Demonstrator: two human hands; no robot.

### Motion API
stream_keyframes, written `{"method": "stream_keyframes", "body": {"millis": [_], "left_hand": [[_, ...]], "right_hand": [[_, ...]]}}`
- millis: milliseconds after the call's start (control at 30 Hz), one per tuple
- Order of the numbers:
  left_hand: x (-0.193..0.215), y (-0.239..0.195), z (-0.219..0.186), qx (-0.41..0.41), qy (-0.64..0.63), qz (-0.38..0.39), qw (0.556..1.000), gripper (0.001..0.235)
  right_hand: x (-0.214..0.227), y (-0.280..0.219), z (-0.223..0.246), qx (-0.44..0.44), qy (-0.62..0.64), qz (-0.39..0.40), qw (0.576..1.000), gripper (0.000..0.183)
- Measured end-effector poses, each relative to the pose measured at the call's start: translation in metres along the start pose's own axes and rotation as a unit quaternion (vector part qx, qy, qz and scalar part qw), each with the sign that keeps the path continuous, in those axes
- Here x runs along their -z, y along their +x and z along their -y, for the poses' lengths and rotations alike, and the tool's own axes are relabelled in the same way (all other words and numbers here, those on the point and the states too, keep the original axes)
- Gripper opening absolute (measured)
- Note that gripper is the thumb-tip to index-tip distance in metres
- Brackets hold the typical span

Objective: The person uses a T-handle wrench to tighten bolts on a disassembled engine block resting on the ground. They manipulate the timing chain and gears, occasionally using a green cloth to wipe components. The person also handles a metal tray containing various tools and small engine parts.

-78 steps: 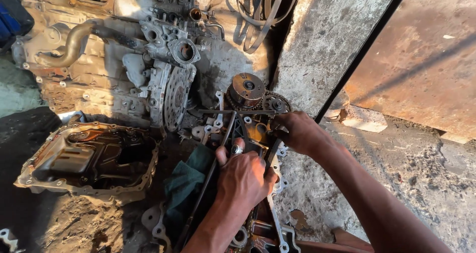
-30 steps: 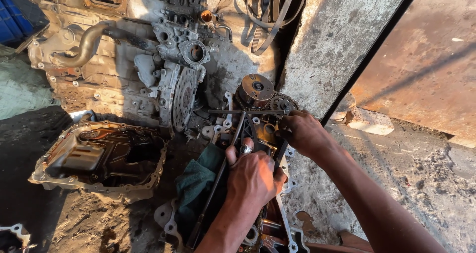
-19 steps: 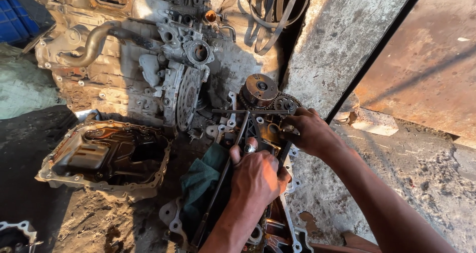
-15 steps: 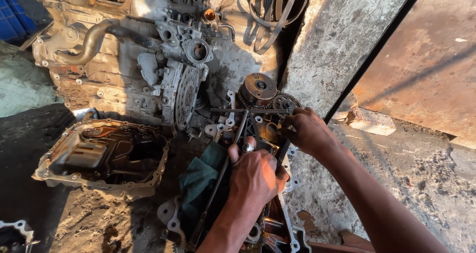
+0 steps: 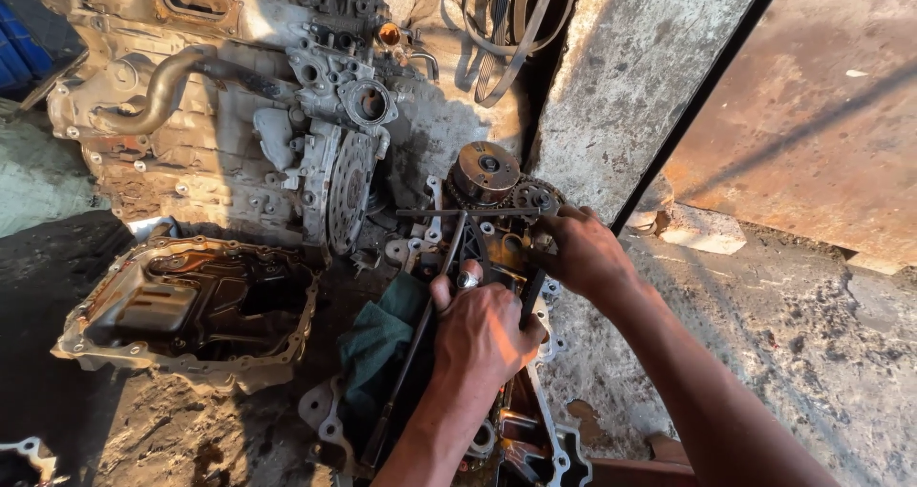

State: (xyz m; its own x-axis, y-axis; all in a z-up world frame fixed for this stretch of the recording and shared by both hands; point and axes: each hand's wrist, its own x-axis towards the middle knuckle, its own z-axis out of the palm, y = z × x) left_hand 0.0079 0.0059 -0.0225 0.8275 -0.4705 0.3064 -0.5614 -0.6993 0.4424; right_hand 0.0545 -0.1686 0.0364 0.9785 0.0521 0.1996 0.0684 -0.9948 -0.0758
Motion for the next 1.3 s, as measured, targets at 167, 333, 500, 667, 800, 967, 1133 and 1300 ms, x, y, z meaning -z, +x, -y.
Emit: {"method": "stream_keyframes", "body": {"millis": [167, 333, 500, 667, 800, 967, 1133, 1300], "left_hand": [[0.001, 0.0, 0.0, 0.008, -0.024, 0.018, 1.0, 0.034], [0.019, -0.003, -0.008, 0.015, -0.018, 0.026, 0.999, 0.036], [0.026, -0.006, -0.012, 0.014, -0.004, 0.034, 0.999, 0.036], [0.043, -0.009, -0.021, 0.022, 0.016, 0.025, 0.999, 0.037], [0.043, -0.009, -0.018, 0.007, 0.019, 0.043, 0.999, 0.039], [0.025, -0.006, -0.02, 0.057, 0.029, 0.011, 0.998, 0.036], [0.027, -0.009, -0.021, 0.061, 0.016, 0.012, 0.998, 0.034], [0.055, -0.015, -0.029, 0.066, -0.017, 0.023, 0.997, 0.033]], "right_hand": [[-0.014, -0.002, -0.005, -0.011, 0.022, -0.013, 1.0, 0.023], [-0.009, 0.004, -0.003, -0.018, -0.001, -0.017, 1.0, 0.021], [-0.014, -0.002, 0.0, -0.058, -0.001, -0.002, 0.998, 0.027], [-0.02, 0.006, -0.006, -0.037, 0.019, 0.0, 0.999, 0.024], [-0.012, -0.004, 0.007, -0.06, 0.002, 0.003, 0.998, 0.027], [-0.005, -0.002, 0.014, -0.086, 0.007, 0.038, 0.996, 0.026], [-0.012, -0.008, 0.015, -0.108, -0.02, 0.009, 0.994, 0.031], [-0.008, -0.008, 0.019, -0.099, 0.062, -0.019, 0.993, 0.023]]}}
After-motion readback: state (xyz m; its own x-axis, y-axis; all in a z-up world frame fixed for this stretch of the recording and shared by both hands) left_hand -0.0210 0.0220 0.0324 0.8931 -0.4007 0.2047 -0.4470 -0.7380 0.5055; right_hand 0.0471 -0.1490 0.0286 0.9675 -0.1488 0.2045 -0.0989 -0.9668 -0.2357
